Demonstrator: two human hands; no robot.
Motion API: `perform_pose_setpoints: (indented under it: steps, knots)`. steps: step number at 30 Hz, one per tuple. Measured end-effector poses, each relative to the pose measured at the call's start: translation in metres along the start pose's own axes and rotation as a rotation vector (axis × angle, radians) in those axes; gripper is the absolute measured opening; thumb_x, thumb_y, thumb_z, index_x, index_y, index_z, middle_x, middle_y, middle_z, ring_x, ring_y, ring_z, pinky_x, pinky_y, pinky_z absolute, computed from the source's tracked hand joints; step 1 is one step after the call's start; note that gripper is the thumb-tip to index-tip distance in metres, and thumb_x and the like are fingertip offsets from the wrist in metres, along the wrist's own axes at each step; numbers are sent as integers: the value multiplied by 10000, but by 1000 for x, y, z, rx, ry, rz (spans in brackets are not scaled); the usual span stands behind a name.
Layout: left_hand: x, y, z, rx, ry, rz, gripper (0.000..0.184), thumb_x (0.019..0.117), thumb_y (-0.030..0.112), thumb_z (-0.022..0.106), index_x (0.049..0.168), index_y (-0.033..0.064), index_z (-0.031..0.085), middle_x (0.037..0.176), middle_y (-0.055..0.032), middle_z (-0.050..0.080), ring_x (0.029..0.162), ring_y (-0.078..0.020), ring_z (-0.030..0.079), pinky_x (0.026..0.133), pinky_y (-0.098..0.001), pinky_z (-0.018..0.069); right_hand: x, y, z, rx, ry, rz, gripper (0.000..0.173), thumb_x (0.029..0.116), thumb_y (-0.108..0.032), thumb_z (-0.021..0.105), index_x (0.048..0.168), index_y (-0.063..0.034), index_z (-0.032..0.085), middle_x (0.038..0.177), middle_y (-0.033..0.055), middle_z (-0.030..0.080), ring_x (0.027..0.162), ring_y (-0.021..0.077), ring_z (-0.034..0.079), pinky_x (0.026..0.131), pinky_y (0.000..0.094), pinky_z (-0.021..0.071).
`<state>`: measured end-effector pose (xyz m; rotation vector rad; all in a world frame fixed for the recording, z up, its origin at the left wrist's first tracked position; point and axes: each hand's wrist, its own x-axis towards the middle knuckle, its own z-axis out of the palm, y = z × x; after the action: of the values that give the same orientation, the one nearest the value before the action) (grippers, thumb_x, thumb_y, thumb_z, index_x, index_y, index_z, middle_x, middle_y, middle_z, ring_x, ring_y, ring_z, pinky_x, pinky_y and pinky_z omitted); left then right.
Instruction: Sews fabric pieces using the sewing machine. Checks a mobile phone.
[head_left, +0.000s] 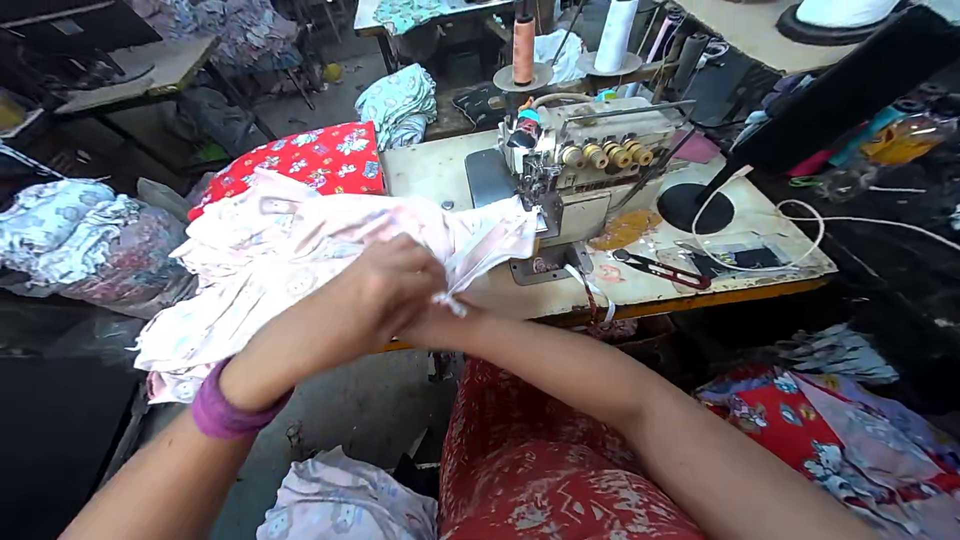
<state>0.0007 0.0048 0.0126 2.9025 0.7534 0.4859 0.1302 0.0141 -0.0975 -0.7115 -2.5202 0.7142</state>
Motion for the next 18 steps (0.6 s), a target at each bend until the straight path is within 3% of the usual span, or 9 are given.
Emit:
perform_pose_setpoints:
  steps: [2, 4, 6, 9, 11, 14, 18]
  knots:
    - [-31, -2, 11, -13, 27, -73, 258, 993, 228, 543, 918, 130, 769, 1034, -3, 668, 1024, -141, 617, 890, -318, 521, -46, 21, 20, 5, 63, -199, 220, 1030, -129, 560, 1032, -4, 741, 909, 160, 730, 866, 306, 728, 776, 482, 589]
    - [-54, -3, 22, -75, 82, -119, 268, 1021, 234, 540, 978, 122, 781, 1075, -31, 669, 1063, -131, 605, 921, -286, 502, -96, 45, 26, -22, 318, -320, 217, 1022, -135, 585, 1005, -20, 767, 869, 107, 749, 779, 212, 737, 703, 359, 601]
    - [-65, 0, 29, -114, 109, -114, 260, 1037, 233, 538, 1026, 142, 781, 1094, -45, 659, 1094, -130, 587, 942, -273, 474, -130, 62, 12, -120, 591, -253, 205, 1024, -137, 597, 970, -15, 753, 868, 102, 745, 808, 152, 724, 761, 267, 590]
    - [-62, 1, 32, -108, 132, -31, 246, 1039, 229, 538, 1017, 169, 776, 1054, -40, 656, 1071, -151, 591, 919, -293, 473, -137, 76, -25, -293, 809, -182, 133, 1007, -132, 648, 1002, -8, 694, 917, 134, 693, 836, 127, 681, 801, 192, 558]
    - [-58, -2, 32, -92, 139, 11, 251, 1032, 230, 545, 1016, 185, 792, 1039, -25, 655, 1090, -157, 587, 938, -294, 474, -124, 89, -32, -375, 866, -222, 142, 990, -135, 681, 1035, -3, 652, 983, 150, 657, 835, 134, 665, 789, 190, 561]
    - [-62, -5, 35, -114, 139, 25, 260, 1047, 253, 537, 1034, 194, 789, 1045, -23, 646, 1115, -161, 572, 952, -300, 457, -103, 104, -25, -420, 881, -278, 176, 976, -119, 695, 1081, -18, 595, 1108, 161, 583, 938, 147, 643, 855, 205, 558]
    - [-67, -7, 40, -154, 149, 32, 264, 1065, 264, 517, 1041, 187, 768, 1045, -34, 648, 1114, -162, 576, 964, -303, 458, -95, 100, -23, -360, 889, -285, 69, 957, -60, 688, 985, -2, 712, 1047, 169, 629, 936, 162, 646, 882, 207, 544]
